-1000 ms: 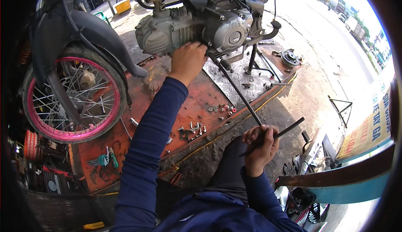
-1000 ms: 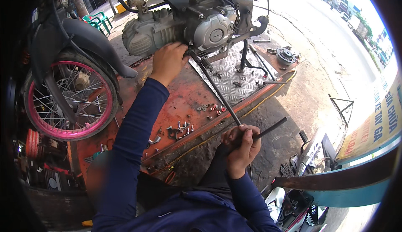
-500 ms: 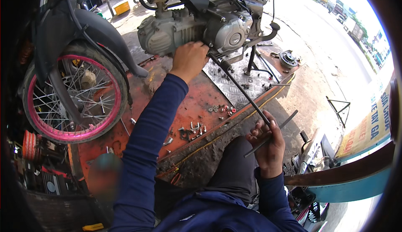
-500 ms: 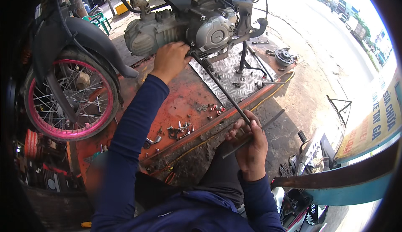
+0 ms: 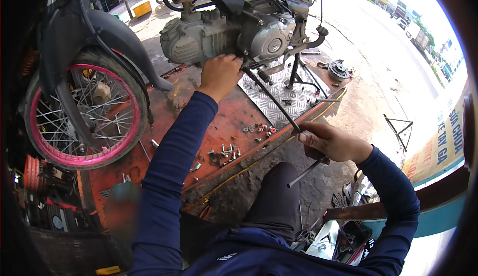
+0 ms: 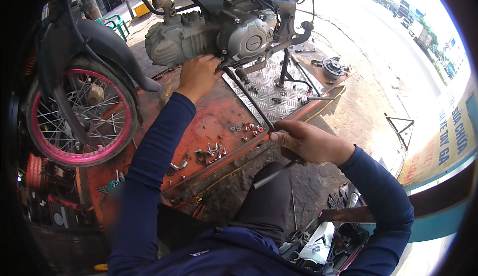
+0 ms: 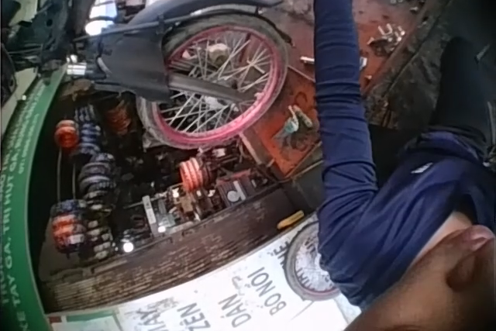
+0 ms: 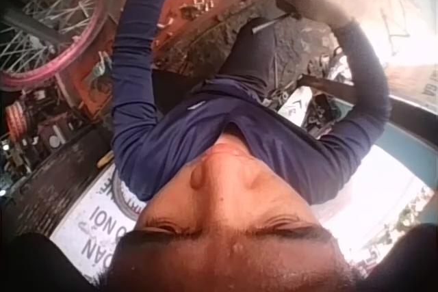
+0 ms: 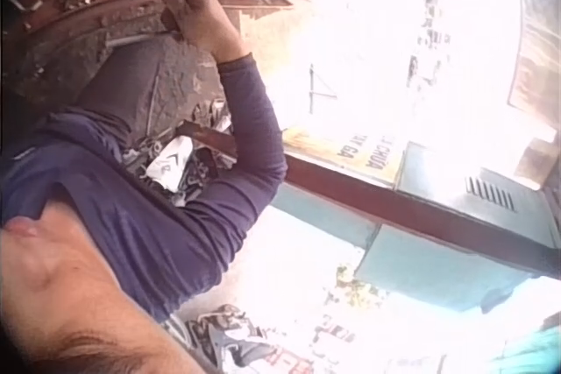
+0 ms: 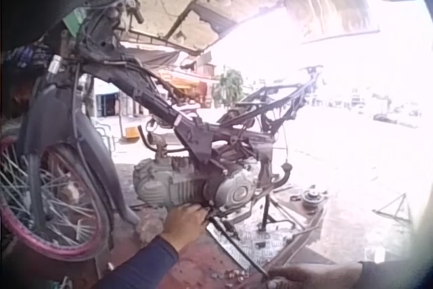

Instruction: The recorder is working on the front fork and disk brake system of a motorcycle, removing and re-attaching components.

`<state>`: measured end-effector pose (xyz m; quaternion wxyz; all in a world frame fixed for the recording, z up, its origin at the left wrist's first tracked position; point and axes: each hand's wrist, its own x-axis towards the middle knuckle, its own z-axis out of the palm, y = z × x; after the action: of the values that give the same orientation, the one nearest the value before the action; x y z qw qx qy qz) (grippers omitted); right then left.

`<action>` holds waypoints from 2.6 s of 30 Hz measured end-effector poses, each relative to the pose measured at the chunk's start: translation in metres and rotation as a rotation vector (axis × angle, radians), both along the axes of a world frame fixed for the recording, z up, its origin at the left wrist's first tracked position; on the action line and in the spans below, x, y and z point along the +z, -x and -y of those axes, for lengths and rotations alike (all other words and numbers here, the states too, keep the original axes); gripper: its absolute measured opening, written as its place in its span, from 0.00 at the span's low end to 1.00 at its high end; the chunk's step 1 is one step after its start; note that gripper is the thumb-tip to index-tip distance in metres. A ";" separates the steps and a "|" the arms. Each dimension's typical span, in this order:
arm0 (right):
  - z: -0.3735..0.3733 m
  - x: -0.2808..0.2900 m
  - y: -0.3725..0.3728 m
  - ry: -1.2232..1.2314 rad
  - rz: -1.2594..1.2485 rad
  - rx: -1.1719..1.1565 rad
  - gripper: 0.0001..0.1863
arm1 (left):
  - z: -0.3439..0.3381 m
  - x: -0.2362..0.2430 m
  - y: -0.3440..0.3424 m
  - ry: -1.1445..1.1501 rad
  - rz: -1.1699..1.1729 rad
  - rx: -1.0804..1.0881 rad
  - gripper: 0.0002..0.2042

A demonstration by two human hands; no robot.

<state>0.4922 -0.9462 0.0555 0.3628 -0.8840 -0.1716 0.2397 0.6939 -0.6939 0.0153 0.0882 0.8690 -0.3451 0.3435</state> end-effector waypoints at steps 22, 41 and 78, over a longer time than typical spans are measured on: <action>-0.005 -0.173 0.026 0.050 0.036 -0.134 0.08 | -0.033 -0.131 0.014 0.194 -1.223 -0.330 0.24; -0.009 -0.195 0.034 -0.266 -0.002 -0.159 0.06 | -0.048 -0.157 0.012 0.751 -1.438 -0.411 0.09; 0.054 -0.226 0.099 -0.518 0.543 -0.823 0.19 | 0.157 -0.187 0.130 0.369 -1.916 -0.570 0.06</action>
<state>0.3935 -1.0007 -0.1706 0.5746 -0.7900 0.0472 -0.2084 0.5637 -0.8508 -0.1718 0.5391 0.6368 -0.2654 -0.4832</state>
